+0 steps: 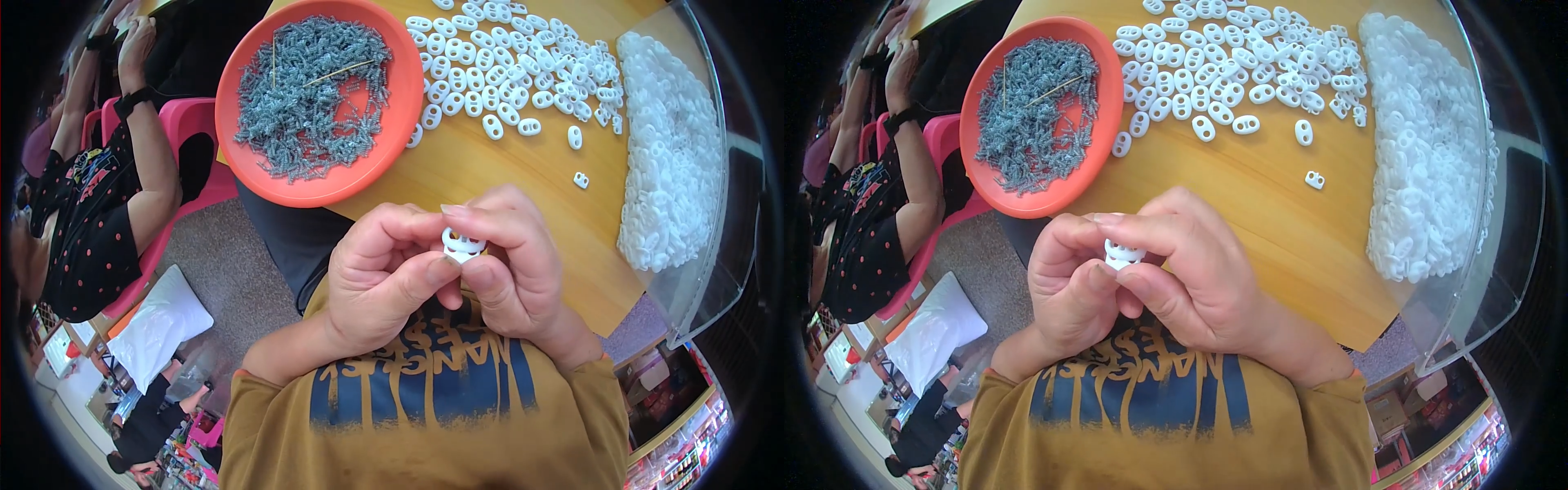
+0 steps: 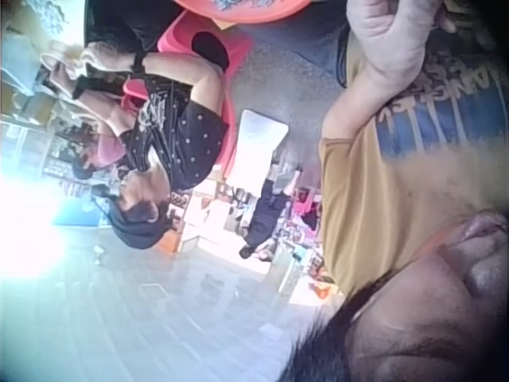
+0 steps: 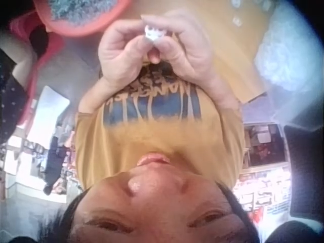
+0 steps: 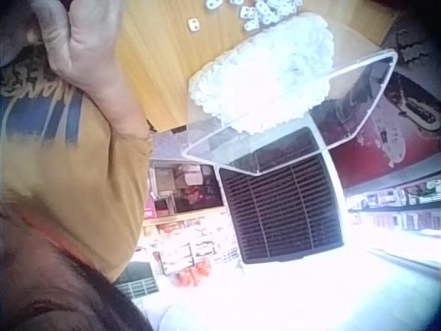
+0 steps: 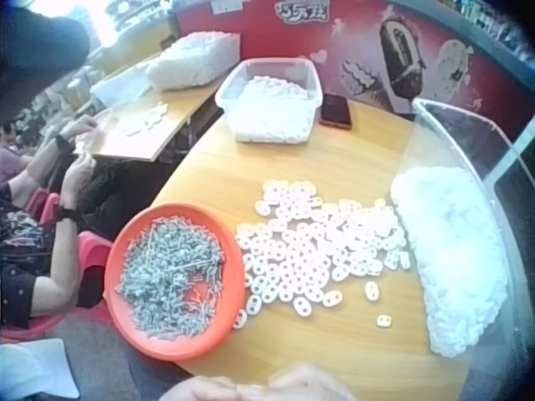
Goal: Assembling small white plastic components with internal metal springs by hand.
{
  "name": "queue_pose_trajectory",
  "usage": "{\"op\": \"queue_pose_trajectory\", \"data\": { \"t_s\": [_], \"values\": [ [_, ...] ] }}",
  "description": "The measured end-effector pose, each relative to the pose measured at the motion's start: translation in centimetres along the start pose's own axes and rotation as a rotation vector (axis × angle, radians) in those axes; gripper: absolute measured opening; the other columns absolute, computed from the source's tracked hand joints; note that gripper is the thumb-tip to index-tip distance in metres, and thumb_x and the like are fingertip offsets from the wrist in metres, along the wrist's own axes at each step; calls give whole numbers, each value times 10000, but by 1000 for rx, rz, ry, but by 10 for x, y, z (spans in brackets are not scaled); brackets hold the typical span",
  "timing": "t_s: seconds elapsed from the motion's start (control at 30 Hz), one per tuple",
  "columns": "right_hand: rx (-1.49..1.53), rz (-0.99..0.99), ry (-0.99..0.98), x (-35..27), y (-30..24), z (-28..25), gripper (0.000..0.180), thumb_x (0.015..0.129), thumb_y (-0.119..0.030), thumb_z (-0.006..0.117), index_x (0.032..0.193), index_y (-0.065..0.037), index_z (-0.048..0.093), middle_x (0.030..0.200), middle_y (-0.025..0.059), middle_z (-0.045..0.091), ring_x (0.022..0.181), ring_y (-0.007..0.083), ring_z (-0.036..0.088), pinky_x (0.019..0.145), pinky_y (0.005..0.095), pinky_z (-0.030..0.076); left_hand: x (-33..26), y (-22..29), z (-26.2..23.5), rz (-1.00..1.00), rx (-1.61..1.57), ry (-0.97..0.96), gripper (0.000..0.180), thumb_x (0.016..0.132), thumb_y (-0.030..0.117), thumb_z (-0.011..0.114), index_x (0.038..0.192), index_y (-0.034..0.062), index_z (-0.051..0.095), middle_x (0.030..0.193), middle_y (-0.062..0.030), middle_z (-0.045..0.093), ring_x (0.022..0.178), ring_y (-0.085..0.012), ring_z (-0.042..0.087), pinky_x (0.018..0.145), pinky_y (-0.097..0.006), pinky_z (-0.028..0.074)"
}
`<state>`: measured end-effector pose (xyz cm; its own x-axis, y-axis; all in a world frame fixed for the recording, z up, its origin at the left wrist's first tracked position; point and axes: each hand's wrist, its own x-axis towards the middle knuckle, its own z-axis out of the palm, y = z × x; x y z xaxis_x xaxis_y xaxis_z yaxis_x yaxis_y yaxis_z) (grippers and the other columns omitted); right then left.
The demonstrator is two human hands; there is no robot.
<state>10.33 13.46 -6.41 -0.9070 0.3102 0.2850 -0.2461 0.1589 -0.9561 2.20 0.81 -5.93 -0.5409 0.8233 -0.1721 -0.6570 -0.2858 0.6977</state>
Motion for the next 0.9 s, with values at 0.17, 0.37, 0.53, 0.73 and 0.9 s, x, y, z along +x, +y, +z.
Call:
{"op": "queue_pose_trajectory", "data": {
  "t_s": [0.17, 0.37, 0.53, 0.73, 0.9],
  "values": [
    [85, 0, 62, 1, 4, 6, 244, 866, -87, 491, 1096, -6, 494, 837, 92, 534, 704, 161, 482, 621, 267, 422, 1, -4, -3, 15, 13, 6, 207, 844, -6, 521, 1043, 28, 477, 898, -89, 548, 658, -109, 567, 564, -196, 483],
    [152, -26, 78, -4, 10, 10, 225, 869, -87, 486, 1077, -3, 494, 865, 100, 516, 694, 158, 479, 619, 259, 418, 1, -9, -4, 84, 43, -10, 199, 848, -10, 509, 1039, 33, 475, 918, -93, 541, 665, -113, 570, 560, -199, 482],
    [133, 9, 105, -1, 7, 11, 240, 861, -82, 493, 1087, -2, 500, 841, 97, 532, 705, 178, 487, 623, 276, 420, -2, -8, -2, 56, 22, 37, 216, 846, -16, 506, 1055, 27, 469, 922, -96, 542, 684, -118, 575, 584, -204, 489],
    [-36, -99, 39, 3, 8, 1, 304, 818, -63, 537, 1114, 2, 500, 878, 97, 548, 726, 219, 500, 637, 301, 426, -2, -4, -3, 52, 77, 27, 249, 842, -10, 512, 1084, 7, 457, 908, -99, 550, 696, -124, 576, 604, -214, 495],
    [-62, -67, 52, 6, 2, -4, 311, 790, -47, 561, 1094, -1, 520, 860, 101, 544, 729, 231, 506, 641, 310, 426, 3, 1, 2, 29, 65, 46, 223, 859, 33, 505, 1077, 10, 463, 925, -106, 561, 689, -115, 570, 602, -213, 491]
  ]
}}
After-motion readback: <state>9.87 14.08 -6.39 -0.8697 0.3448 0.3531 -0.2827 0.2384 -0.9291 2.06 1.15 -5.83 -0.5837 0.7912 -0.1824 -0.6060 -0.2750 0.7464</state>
